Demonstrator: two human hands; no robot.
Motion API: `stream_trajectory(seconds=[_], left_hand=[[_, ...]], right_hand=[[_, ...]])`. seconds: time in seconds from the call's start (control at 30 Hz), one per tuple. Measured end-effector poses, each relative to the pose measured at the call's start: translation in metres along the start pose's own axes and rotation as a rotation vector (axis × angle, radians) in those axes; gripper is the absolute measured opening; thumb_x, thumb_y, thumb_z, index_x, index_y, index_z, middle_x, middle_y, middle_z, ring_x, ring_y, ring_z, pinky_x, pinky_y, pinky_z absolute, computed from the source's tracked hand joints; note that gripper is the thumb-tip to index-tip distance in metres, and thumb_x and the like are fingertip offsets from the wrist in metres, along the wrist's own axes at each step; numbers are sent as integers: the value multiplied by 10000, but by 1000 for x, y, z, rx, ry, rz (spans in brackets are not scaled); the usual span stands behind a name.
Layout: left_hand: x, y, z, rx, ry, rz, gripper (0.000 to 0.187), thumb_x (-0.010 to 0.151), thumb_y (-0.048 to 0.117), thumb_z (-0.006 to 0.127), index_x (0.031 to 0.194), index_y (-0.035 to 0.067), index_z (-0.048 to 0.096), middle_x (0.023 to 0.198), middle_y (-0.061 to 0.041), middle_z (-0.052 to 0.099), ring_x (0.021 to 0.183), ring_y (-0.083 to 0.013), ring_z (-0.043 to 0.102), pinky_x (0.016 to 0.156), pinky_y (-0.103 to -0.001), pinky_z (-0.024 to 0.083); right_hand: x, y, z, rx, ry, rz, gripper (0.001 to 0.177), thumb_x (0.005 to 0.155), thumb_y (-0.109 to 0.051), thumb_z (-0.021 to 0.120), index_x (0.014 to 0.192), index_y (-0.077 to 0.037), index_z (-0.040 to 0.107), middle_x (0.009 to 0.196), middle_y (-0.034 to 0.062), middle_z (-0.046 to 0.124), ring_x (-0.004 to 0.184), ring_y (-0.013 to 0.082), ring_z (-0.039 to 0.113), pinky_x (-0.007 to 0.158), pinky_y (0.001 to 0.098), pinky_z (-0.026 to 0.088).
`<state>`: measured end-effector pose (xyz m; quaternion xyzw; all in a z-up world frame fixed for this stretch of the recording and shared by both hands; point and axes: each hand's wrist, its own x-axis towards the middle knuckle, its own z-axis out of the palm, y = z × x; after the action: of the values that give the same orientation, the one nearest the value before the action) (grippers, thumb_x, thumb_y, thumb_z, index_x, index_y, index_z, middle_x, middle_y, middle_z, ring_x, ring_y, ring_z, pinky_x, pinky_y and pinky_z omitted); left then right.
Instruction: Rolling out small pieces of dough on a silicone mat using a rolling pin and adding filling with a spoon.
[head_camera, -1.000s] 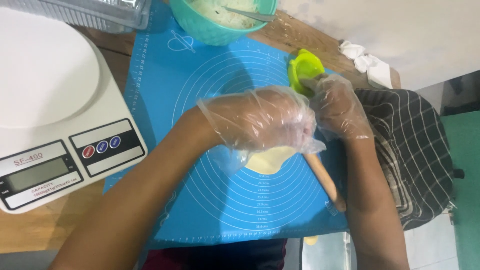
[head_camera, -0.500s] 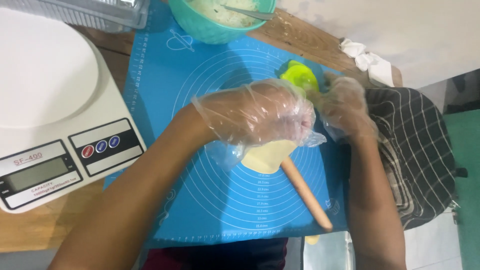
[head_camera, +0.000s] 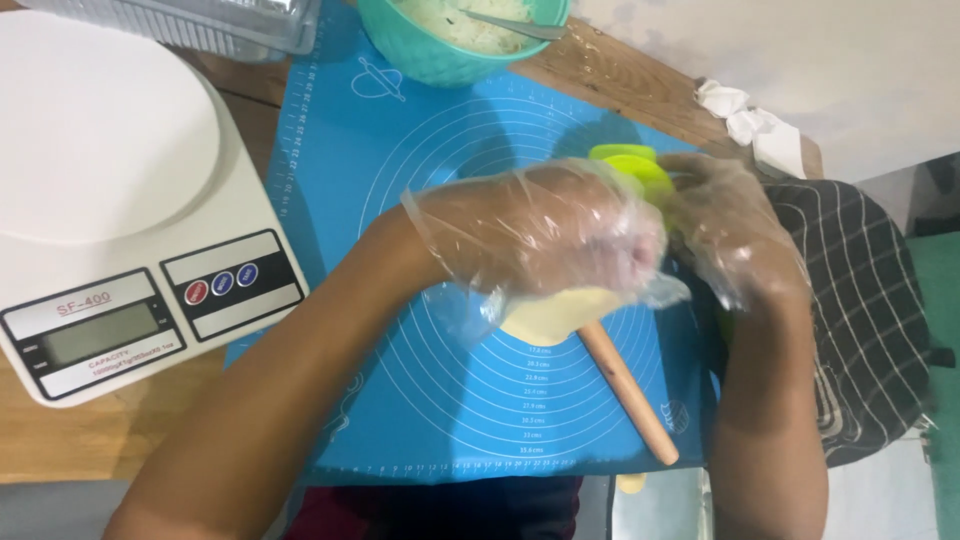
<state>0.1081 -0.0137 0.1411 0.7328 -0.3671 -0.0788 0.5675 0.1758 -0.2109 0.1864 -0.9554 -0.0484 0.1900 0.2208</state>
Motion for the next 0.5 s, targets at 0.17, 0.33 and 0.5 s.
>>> stream_trajectory(seconds=[0.17, 0.33, 0.5], left_hand=[[-8, -17, 14, -258, -35, -62, 294, 966, 226, 580, 1236, 121, 629, 1087, -24, 692, 944, -157, 713, 852, -270, 637], [-14, -3, 13, -154, -30, -171, 267, 973, 238, 567, 1214, 164, 655, 1099, 4, 696, 948, -132, 717, 833, -242, 632], [-25, 12, 8, -52, -18, -287, 251, 979, 250, 554, 1192, 207, 680, 1112, 32, 699, 951, -107, 720, 814, -214, 626]], right_hand=[[-22, 53, 8, 736, -172, -472, 382, 871, -61, 729, 1246, -110, 676, 1206, 58, 732, 1109, 162, 715, 944, 253, 636], [-26, 92, 28, 1617, -763, -19, 376, 1008, -204, 650, 1363, -97, 588, 1302, 107, 668, 1157, 211, 701, 978, 347, 591], [-31, 120, 46, 2369, -1385, 647, 434, 1145, -351, 575, 1481, -87, 498, 1398, 154, 602, 1206, 258, 686, 1013, 439, 544]])
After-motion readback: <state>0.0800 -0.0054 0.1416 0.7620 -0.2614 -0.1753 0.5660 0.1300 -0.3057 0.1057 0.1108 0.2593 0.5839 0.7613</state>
